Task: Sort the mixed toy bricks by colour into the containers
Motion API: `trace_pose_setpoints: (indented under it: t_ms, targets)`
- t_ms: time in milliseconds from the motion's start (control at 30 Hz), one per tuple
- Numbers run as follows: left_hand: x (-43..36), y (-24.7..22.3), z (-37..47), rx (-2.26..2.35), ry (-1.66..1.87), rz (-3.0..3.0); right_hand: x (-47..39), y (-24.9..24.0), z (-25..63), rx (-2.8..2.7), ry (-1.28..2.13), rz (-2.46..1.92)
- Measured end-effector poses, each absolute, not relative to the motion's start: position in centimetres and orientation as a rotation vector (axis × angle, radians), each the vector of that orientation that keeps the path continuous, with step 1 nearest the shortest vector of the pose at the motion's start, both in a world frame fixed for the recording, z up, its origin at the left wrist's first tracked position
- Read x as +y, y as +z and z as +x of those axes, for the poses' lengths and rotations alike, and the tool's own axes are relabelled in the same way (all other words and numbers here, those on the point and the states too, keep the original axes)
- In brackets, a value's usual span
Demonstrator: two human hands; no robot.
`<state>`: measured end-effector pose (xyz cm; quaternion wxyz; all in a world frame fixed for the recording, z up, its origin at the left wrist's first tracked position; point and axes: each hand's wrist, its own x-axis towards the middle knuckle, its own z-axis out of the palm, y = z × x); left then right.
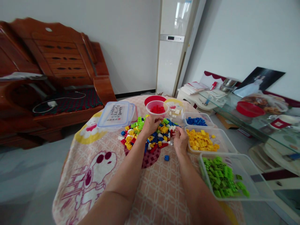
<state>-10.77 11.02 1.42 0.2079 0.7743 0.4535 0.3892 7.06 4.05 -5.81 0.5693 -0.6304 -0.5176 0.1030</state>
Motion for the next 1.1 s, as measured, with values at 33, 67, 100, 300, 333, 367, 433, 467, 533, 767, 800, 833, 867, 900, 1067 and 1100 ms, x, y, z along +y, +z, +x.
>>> trace_pose_setpoints:
  t_ms: [33,67,100,300,333,367,433,467,533,767,800,833,867,900,1067,1100]
  targets:
    - [11.0,1.5,-10.9,1.268,1.087,2.147,4.1,-5.9,7.1,-1.218,0.240,-1.480]
    - [11.0,1.6,-11.0,1.272,1.089,2.139,4.1,-5.9,7.0,-1.222,0.242,-1.478]
    - [11.0,1.7,-11.1,1.270,1.085,2.137,4.2,-6.0,7.0,-1.225,0.247,-1.474]
    - [10.6,2.2,-11.2,1.156,0.940,2.243,4.3,-6.1,7.0,-1.218,0.275,-1.455]
    - [10.6,2.3,-11.2,1.123,0.904,2.277,4.3,-6.1,7.0,-1.219,0.278,-1.454]
    - [10.5,2.3,-11.2,1.086,0.859,2.314,4.3,-6.1,7.0,-1.221,0.279,-1.454]
    - [10.4,2.4,-11.1,1.024,0.752,2.384,4.3,-6.0,7.1,-1.225,0.272,-1.461]
    - [10.4,2.4,-11.0,1.013,0.708,2.410,4.3,-6.0,7.1,-1.226,0.264,-1.466]
    - [10.4,2.2,-10.7,1.025,0.661,2.444,4.3,-6.0,7.0,-1.225,0.256,-1.469]
    - [10.4,2.0,-10.1,1.114,0.746,2.441,3.9,-5.5,6.7,-1.217,0.240,-1.455]
    - [10.4,2.0,-10.1,1.126,0.774,2.430,3.8,-5.3,6.7,-1.221,0.222,-1.444]
    - [10.4,2.1,-10.1,1.128,0.794,2.418,3.7,-5.0,6.6,-1.228,0.206,-1.428]
    - [10.3,2.1,-10.0,1.119,0.808,2.403,3.5,-4.8,6.5,-1.237,0.199,-1.408]
    - [10.3,2.1,-9.9,1.102,0.820,2.387,3.4,-4.5,6.4,-1.247,0.205,-1.387]
    - [10.1,1.6,-9.0,0.966,0.907,2.274,3.2,-3.6,5.5,-1.163,0.494,-1.347]
    - [10.1,1.5,-8.9,0.928,0.924,2.237,3.3,-3.5,5.4,-1.108,0.585,-1.343]
